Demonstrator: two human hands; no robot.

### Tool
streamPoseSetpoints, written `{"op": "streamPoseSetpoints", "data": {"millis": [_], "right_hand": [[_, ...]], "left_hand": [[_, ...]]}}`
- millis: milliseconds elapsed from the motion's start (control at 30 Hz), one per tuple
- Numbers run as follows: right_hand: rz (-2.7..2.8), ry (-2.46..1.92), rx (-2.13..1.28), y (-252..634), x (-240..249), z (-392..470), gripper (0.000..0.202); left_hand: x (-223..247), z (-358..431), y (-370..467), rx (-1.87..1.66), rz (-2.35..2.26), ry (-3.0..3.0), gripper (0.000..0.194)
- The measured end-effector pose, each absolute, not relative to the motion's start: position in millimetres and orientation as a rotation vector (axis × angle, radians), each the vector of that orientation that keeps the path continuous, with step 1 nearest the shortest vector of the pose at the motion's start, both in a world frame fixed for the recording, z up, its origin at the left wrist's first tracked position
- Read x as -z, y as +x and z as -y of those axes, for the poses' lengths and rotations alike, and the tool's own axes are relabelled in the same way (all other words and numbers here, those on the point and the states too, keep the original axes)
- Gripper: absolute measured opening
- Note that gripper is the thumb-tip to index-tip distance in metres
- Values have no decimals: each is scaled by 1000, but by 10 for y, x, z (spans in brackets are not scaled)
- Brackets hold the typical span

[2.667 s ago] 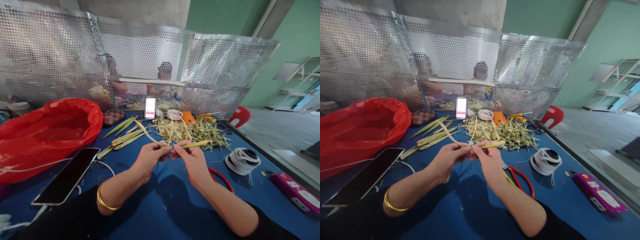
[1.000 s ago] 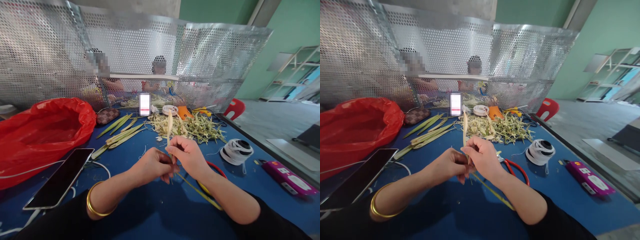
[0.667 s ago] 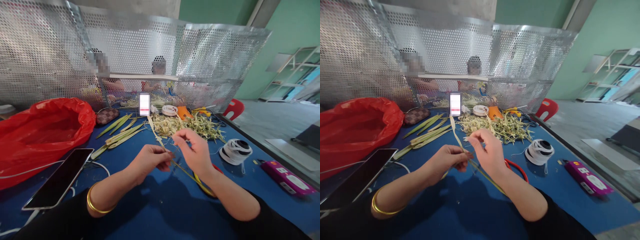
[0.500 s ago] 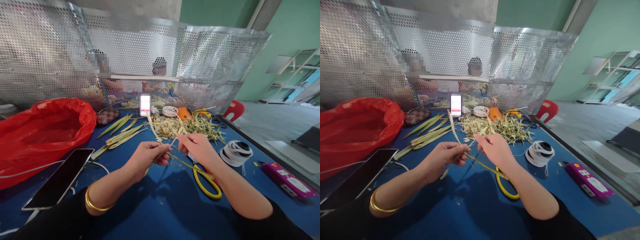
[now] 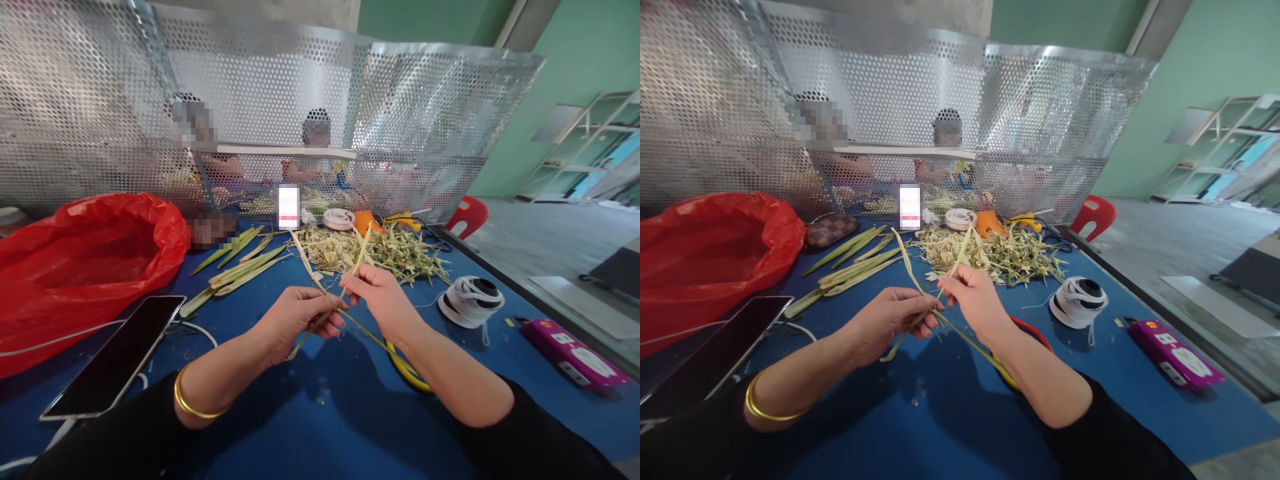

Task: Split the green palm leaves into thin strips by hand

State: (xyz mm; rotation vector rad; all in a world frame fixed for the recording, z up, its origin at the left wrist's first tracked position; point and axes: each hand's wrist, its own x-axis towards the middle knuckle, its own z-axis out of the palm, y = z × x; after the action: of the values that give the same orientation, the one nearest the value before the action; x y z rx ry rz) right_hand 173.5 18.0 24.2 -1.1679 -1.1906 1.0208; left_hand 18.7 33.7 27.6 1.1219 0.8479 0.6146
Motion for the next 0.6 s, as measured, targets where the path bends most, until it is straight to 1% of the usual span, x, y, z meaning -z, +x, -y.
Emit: {"op": "streamPoseSetpoints", "data": {"millis": [300,400,533,600], "right_hand": [[1182,-1175,-852,1712,-221,-186,20],[1165,-1145,-910,1755,-220,-228,20],[1025,-1159,-993,1831,-193,-314,24],[959,-1165,-1027,1845,-174,-336,25]], "left_hand": [[-275,-311,189,-628,-858,1197,18],[-265,-324,190,-650,-885,1173,20],[-287,-381,156,-765,-899,1089,25],[-314,-418,128,-828,-863,1027,23]]}}
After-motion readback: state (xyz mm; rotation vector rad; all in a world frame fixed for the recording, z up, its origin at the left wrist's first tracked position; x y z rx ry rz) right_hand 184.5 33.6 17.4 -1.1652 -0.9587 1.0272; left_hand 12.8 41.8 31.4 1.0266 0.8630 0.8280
